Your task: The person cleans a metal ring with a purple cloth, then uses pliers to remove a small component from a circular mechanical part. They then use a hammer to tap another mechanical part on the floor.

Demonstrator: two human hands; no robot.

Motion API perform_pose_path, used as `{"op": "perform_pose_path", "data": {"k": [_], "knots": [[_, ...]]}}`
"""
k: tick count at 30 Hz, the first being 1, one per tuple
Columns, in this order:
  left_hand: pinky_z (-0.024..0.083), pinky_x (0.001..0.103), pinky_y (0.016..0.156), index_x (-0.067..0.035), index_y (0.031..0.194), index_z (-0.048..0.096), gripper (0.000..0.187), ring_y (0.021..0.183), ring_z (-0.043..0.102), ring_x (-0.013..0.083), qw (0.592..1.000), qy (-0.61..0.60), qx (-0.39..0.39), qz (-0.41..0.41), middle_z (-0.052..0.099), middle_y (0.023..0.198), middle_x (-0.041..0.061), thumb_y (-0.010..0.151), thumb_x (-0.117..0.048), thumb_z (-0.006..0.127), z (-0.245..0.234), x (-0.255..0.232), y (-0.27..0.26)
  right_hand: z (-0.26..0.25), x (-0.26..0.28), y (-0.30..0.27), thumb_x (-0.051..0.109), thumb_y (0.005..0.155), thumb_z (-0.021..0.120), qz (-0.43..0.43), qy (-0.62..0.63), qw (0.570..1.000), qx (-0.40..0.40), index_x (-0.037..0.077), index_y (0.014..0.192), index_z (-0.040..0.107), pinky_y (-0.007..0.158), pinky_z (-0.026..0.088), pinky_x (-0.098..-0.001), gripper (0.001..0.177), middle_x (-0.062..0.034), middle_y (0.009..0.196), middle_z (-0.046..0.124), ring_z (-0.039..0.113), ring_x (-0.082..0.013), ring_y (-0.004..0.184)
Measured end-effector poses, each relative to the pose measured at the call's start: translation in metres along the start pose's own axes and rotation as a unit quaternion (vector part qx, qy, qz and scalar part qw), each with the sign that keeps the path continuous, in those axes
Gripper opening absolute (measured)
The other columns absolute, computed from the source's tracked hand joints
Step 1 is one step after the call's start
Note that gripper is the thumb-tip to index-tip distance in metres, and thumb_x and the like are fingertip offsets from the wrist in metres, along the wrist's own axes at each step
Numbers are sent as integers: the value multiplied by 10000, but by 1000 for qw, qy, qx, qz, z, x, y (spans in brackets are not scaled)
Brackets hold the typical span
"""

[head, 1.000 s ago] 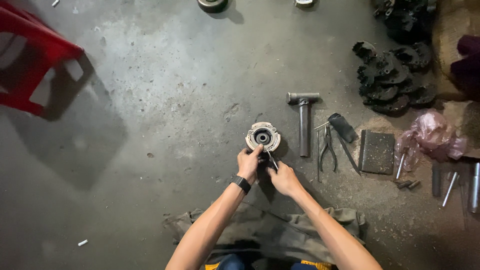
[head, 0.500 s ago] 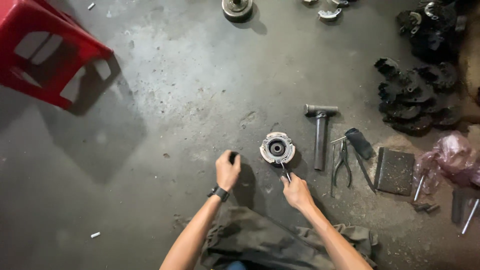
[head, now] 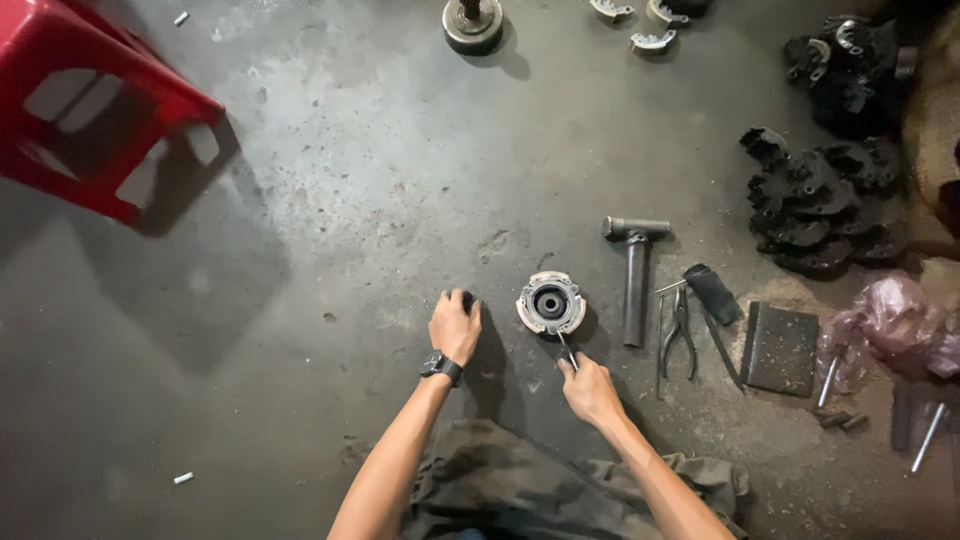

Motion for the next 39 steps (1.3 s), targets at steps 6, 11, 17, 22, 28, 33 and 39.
{"op": "perform_pose_path", "data": {"k": [6, 11, 17, 22, 28, 33, 39], "knots": [[527, 532, 782, -34, 985, 638, 240, 966, 631, 450, 999, 40, 23, 22, 618, 1070, 212, 880, -233, 722, 16, 4, 8, 2, -4, 3, 300, 976, 609, -11, -3, 1000, -5, -7, 1038, 664, 813, 510, -557, 318, -316, 937, 684, 632, -509, 998], [522, 540, 781, -31, 1000, 621, 216, 963, 619, 457, 998, 25, 19, 52, 596, 1063, 224, 861, -175, 704, 20, 0, 6, -1, 1, 1, 294, 977, 600, -13, 9, 1000, -4, -10, 1039, 658, 811, 506, -558, 315, -317, 949, 682, 624, -509, 1013], [568, 355, 721, 6, 876, 658, 182, 706, 709, 245, 982, -166, 38, -77, 719, 777, 156, 817, -149, 731, 12, -12, -5, 2, -3, 3, 311, 977, 606, -9, 2, 1000, 3, -15, 1026, 661, 826, 502, -566, 334, -323, 974, 680, 617, -506, 1036], [542, 287, 691, 37, 943, 746, 218, 743, 660, 137, 918, -371, 91, -101, 748, 828, 90, 863, -161, 790, 31, -16, -13, 0, -2, 4, 316, 974, 604, -8, -1, 1000, 1, -10, 1029, 663, 833, 502, -568, 337, -321, 980, 682, 620, -509, 1036], [595, 316, 761, 55, 1145, 724, 295, 841, 725, 170, 767, -573, 162, -240, 772, 1002, 109, 944, -159, 689, 57, -16, -30, 0, -1, -1, 317, 977, 600, 7, 8, 1000, 13, -14, 1031, 655, 835, 504, -566, 340, -325, 979, 681, 618, -509, 1043], [598, 329, 777, 88, 1174, 683, 324, 886, 745, 210, 712, -612, 185, -290, 756, 1044, 149, 956, -151, 696, 54, -24, -40, -5, 7, -3, 314, 983, 596, 2, 11, 1000, 15, -22, 1026, 649, 829, 503, -568, 342, -329, 969, 678, 610, -515, 1043], [601, 331, 763, 85, 1078, 716, 236, 845, 755, 227, 758, -594, 140, -228, 760, 982, 144, 935, -103, 726, 16, -54, -43, 1, -2, 1, 316, 982, 591, 8, -2, 1000, 14, -13, 1036, 653, 817, 500, -572, 339, -331, 950, 676, 616, -516, 1024]]}}
Point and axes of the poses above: each hand's wrist, its own y-axis towards the middle knuckle, its own z-axis out of the palm, x = y × z, the point moved 8 cm from there along y, towards the middle knuckle
